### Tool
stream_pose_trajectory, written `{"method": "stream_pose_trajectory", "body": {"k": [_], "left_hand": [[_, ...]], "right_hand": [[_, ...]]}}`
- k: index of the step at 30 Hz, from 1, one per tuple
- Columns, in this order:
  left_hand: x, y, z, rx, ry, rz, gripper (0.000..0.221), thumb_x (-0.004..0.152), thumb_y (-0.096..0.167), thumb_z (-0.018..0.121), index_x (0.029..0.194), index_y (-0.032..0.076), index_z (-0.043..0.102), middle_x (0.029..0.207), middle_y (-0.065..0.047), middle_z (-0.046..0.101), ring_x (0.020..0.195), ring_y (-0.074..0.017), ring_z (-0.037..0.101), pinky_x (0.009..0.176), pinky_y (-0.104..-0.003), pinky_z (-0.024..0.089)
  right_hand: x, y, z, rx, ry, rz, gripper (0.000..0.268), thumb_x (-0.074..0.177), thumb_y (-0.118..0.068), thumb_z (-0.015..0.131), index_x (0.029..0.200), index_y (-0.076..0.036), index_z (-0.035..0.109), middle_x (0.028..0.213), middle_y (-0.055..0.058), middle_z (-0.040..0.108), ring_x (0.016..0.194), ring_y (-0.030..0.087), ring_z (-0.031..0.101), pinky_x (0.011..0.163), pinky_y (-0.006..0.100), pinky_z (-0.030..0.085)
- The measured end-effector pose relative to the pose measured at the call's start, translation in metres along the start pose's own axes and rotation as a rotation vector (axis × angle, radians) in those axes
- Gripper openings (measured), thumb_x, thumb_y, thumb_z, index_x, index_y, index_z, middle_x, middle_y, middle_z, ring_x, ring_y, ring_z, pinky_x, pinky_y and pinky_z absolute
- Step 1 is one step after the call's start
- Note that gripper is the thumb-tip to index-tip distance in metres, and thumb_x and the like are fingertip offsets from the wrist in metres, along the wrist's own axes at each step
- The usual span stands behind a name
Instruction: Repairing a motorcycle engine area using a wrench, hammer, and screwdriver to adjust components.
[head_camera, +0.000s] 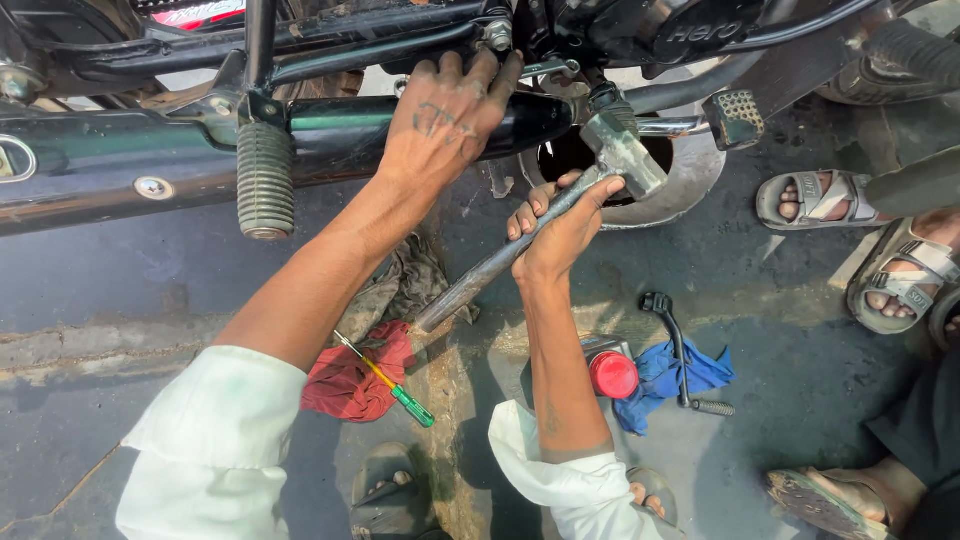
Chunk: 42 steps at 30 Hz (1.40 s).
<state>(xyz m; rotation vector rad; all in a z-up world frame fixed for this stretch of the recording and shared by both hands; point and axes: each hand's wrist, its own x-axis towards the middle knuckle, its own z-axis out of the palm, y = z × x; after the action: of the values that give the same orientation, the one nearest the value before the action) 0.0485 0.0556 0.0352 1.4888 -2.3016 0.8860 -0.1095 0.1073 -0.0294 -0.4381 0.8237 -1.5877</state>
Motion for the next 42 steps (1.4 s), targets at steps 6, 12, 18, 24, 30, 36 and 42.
{"method": "stream_pose_trajectory", "body": {"k": [6, 12, 18, 24, 30, 36, 42], "left_hand": [[0.013, 0.002, -0.002, 0.128, 0.029, 0.031, 0.048, 0.087, 0.012, 0.067, 0.135, 0.011, 0.066, 0.110, -0.008, 0.071, 0.085, -0.0175, 0.068, 0.063, -0.030, 0.050], [0.018, -0.007, -0.014, 0.118, 0.065, 0.073, 0.044, 0.090, 0.012, 0.069, 0.134, 0.009, 0.069, 0.107, -0.007, 0.071, 0.092, -0.0184, 0.068, 0.071, -0.031, 0.051], [0.019, -0.021, -0.018, 0.113, 0.137, 0.089, 0.043, 0.087, 0.014, 0.069, 0.129, 0.011, 0.071, 0.114, -0.007, 0.071, 0.093, -0.0178, 0.068, 0.074, -0.032, 0.051], [0.026, -0.027, -0.012, 0.098, 0.075, 0.110, 0.029, 0.096, 0.012, 0.067, 0.125, 0.012, 0.072, 0.116, -0.008, 0.072, 0.094, -0.0207, 0.069, 0.076, -0.034, 0.052], [0.027, -0.028, -0.019, 0.153, 0.046, 0.114, 0.027, 0.096, 0.015, 0.065, 0.122, 0.015, 0.072, 0.110, -0.006, 0.072, 0.095, -0.0203, 0.070, 0.087, -0.036, 0.051], [0.029, -0.028, -0.018, 0.220, 0.016, 0.107, 0.028, 0.097, 0.019, 0.063, 0.124, 0.016, 0.073, 0.107, -0.005, 0.073, 0.090, -0.0191, 0.069, 0.085, -0.036, 0.050], [0.032, -0.030, -0.010, 0.177, 0.092, 0.123, 0.030, 0.098, 0.017, 0.062, 0.126, 0.016, 0.073, 0.110, -0.006, 0.073, 0.091, -0.0177, 0.068, 0.081, -0.035, 0.048]], "right_hand": [[0.019, -0.002, 0.012, 0.013, -0.036, 0.025, 0.066, 0.096, -0.075, 0.034, 0.101, -0.010, 0.044, 0.062, 0.003, 0.040, 0.044, 0.013, 0.038, 0.039, 0.029, 0.036], [0.033, -0.006, 0.016, 0.005, -0.041, 0.030, 0.067, 0.095, -0.076, 0.034, 0.100, -0.010, 0.043, 0.064, 0.003, 0.041, 0.045, 0.013, 0.039, 0.040, 0.029, 0.037], [0.038, -0.003, 0.021, -0.024, -0.030, 0.048, 0.068, 0.094, -0.077, 0.034, 0.099, -0.010, 0.043, 0.063, 0.003, 0.041, 0.045, 0.013, 0.040, 0.039, 0.029, 0.038], [0.040, 0.004, 0.029, -0.022, -0.049, 0.029, 0.065, 0.095, -0.075, 0.032, 0.097, -0.011, 0.042, 0.061, 0.003, 0.040, 0.043, 0.014, 0.039, 0.038, 0.030, 0.038], [0.044, 0.018, 0.047, 0.007, 0.070, -0.023, 0.068, 0.095, -0.076, 0.030, 0.095, -0.010, 0.045, 0.060, 0.003, 0.042, 0.042, 0.014, 0.039, 0.036, 0.031, 0.035], [0.045, 0.025, 0.065, 0.212, 0.069, 0.052, 0.069, 0.094, -0.079, 0.029, 0.094, -0.012, 0.045, 0.060, 0.002, 0.041, 0.044, 0.015, 0.038, 0.039, 0.031, 0.033], [0.044, 0.024, 0.070, 0.269, 0.079, 0.081, 0.069, 0.093, -0.080, 0.030, 0.091, -0.012, 0.043, 0.059, 0.002, 0.040, 0.043, 0.015, 0.037, 0.039, 0.030, 0.032]]}}
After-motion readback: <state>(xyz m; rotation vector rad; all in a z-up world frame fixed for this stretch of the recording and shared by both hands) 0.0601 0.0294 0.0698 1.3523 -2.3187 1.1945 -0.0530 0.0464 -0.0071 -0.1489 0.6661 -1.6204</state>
